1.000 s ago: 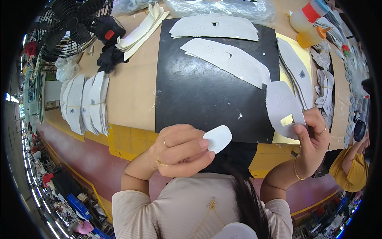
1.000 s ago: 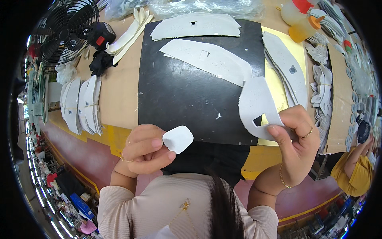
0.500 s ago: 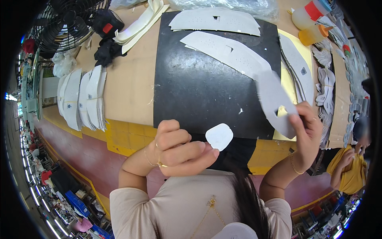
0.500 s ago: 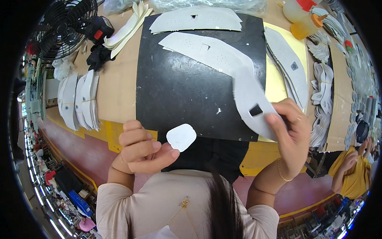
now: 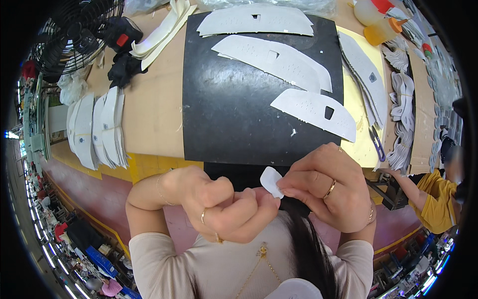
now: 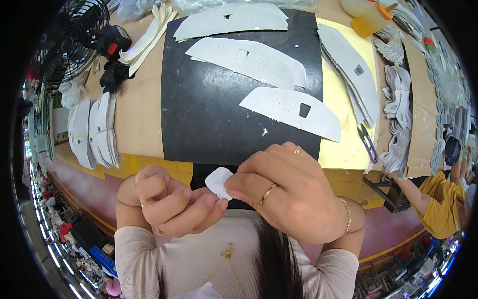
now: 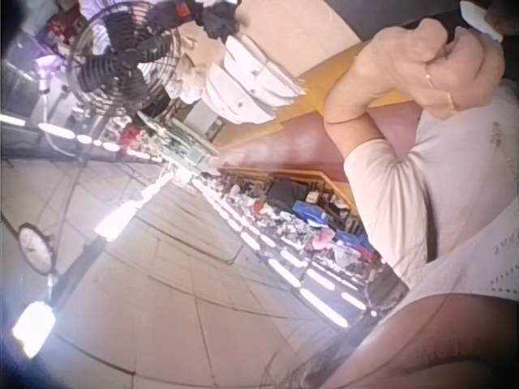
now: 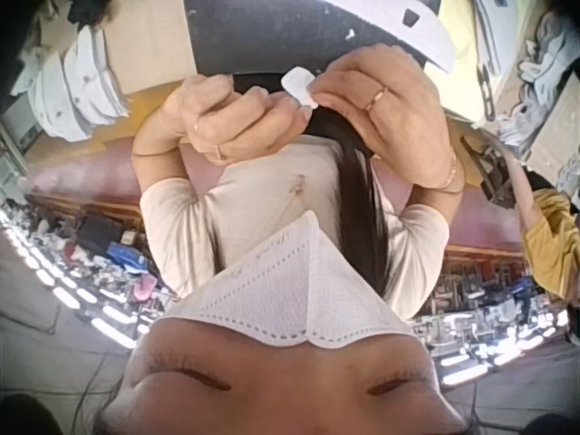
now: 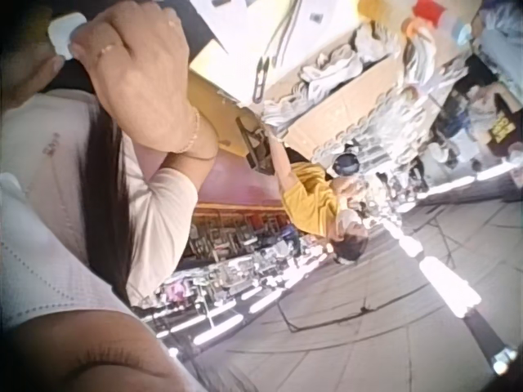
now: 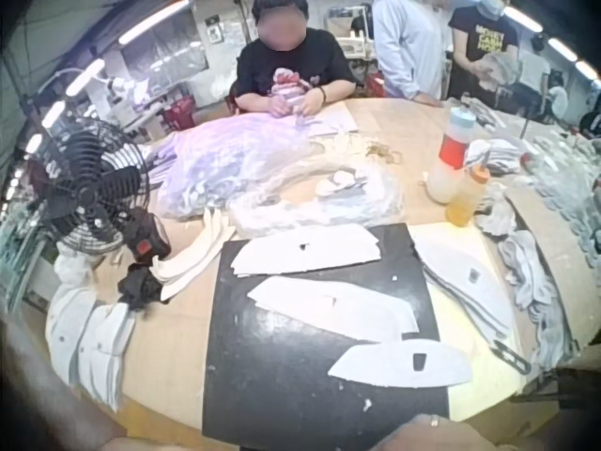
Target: The person repeatedly picks up white curved parts and small inserts, aligns them on a black mat, applies glue from a bottle to the inserts, and presses the parts together. The person stacks completed assemblies on the table.
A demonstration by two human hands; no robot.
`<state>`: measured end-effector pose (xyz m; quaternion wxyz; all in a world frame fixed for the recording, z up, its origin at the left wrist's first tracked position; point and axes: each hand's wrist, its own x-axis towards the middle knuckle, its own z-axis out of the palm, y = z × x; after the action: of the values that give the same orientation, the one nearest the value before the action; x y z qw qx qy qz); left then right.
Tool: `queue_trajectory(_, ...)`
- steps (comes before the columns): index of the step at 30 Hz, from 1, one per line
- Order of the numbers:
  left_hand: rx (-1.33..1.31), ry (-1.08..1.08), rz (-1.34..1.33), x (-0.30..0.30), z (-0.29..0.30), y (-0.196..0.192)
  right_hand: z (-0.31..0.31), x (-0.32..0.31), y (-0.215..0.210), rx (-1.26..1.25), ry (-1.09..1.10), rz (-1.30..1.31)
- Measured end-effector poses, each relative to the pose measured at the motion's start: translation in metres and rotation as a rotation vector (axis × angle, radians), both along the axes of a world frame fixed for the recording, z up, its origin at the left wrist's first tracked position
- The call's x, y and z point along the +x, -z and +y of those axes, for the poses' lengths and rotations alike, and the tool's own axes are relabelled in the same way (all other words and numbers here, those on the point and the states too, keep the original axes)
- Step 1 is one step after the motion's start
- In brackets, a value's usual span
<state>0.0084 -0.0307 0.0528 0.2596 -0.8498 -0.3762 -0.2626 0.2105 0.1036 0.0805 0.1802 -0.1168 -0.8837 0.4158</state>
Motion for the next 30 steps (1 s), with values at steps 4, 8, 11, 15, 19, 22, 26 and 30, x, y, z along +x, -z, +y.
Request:
queue_trajectory(4, 0.115, 0.114, 0.113, -0.004, 0.008, -0.007, 0.009, -0.003, -0.008, 0.040, -0.113, -0.047)
queue_trajectory(8, 0.166, 0.193, 0.125, -0.004, 0.016, -0.005, 0.019, -0.009, -0.016, 0.181, -0.280, -0.086)
queue_trajectory(11, 0.153, 0.222, 0.160, -0.005, 0.018, -0.009, 0.022, -0.013, -0.014, 0.209, -0.341, -0.040)
queue_trajectory(15, 0.122, 0.135, 0.116, -0.008, 0.012, -0.008, 0.026, -0.011, -0.002, -0.047, -0.299, -0.061)
queue_trajectory(19, 0.253, 0.095, -0.076, -0.004, 0.016, 0.008, 0.019, -0.003, 0.014, -0.643, -0.135, -0.091)
queue_trajectory(22, 0.192, 0.016, -0.209, 0.004, 0.010, 0.015, 0.013, 0.001, 0.031, -0.910, 0.119, 0.182)
queue_trajectory(26, 0.007, -0.066, -0.180, 0.000, -0.003, 0.009, 0.015, 0.013, 0.036, -0.924, 0.122, 0.285)
queue_trajectory(30, -0.015, -0.085, -0.203, 0.001, -0.003, 0.008, 0.006, 0.012, 0.034, -0.942, 0.128, 0.236)
